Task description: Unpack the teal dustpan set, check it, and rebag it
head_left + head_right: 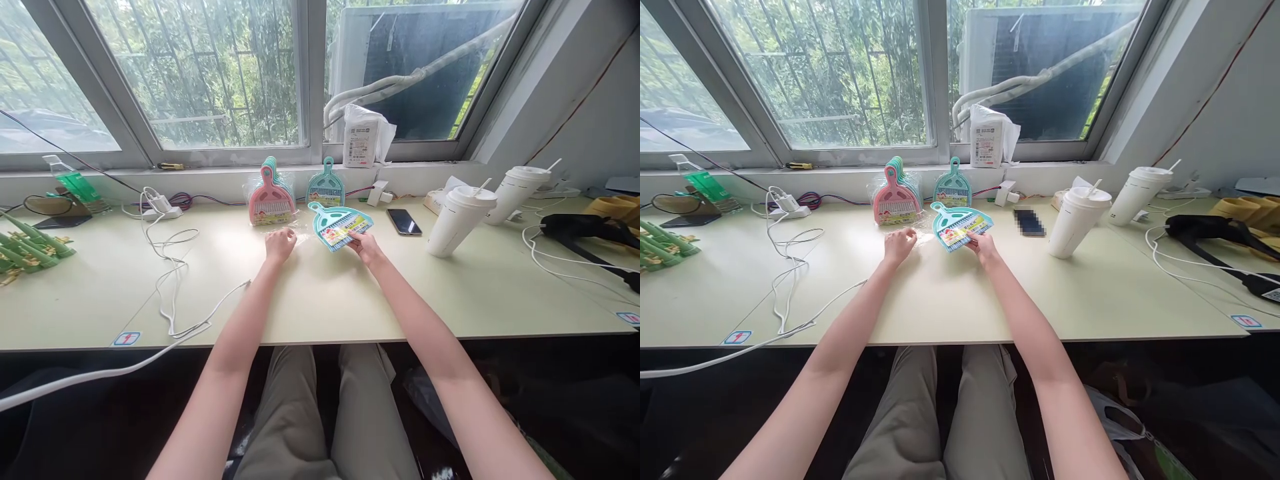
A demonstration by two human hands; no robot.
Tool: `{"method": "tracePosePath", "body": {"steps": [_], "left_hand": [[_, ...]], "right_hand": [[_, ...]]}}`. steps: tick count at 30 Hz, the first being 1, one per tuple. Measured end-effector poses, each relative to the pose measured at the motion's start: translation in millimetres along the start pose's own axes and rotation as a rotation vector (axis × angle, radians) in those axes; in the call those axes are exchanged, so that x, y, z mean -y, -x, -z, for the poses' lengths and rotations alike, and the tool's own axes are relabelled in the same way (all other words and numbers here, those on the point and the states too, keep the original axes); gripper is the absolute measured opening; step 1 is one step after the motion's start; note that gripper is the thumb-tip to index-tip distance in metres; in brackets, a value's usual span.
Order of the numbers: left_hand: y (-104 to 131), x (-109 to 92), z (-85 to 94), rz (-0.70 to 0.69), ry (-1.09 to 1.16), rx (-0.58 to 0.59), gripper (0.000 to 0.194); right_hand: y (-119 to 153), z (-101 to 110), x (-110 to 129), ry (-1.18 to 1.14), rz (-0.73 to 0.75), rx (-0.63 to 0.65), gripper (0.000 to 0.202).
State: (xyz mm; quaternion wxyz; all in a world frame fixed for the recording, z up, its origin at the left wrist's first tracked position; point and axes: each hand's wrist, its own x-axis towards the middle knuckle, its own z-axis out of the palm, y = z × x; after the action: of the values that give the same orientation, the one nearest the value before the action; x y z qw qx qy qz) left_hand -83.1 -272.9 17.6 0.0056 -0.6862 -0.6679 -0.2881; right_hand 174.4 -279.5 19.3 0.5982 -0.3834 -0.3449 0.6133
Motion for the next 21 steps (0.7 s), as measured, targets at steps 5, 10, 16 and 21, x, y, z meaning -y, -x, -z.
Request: {"method": "tracePosePath", "body": {"steps": [5, 10, 16, 21], "left_hand": [[2.6, -4.1, -1.6, -0.081, -0.160, 0.084, 0.034], [0.0, -2.1, 3.2, 0.011, -0.262, 0.113, 0.023], [-4.4, 6.8, 7.5, 0.144, -0.209, -0.022, 0.024], [-2.3, 2.5, 6.3, 0.136, -0.071, -0.164, 0.018]], "right_hand": [[2.7, 2.2, 13.0, 0.127, -0.174, 0.136, 0.016], [1.3, 14.7, 21.0, 0.237, -0.261, 0.285, 0.016], [2.6, 18.7, 24.0, 0.309, -0.255, 0.344, 0.017], [8.9, 4.4, 20.0, 0.290, -0.214, 0.290, 0.015]]}}
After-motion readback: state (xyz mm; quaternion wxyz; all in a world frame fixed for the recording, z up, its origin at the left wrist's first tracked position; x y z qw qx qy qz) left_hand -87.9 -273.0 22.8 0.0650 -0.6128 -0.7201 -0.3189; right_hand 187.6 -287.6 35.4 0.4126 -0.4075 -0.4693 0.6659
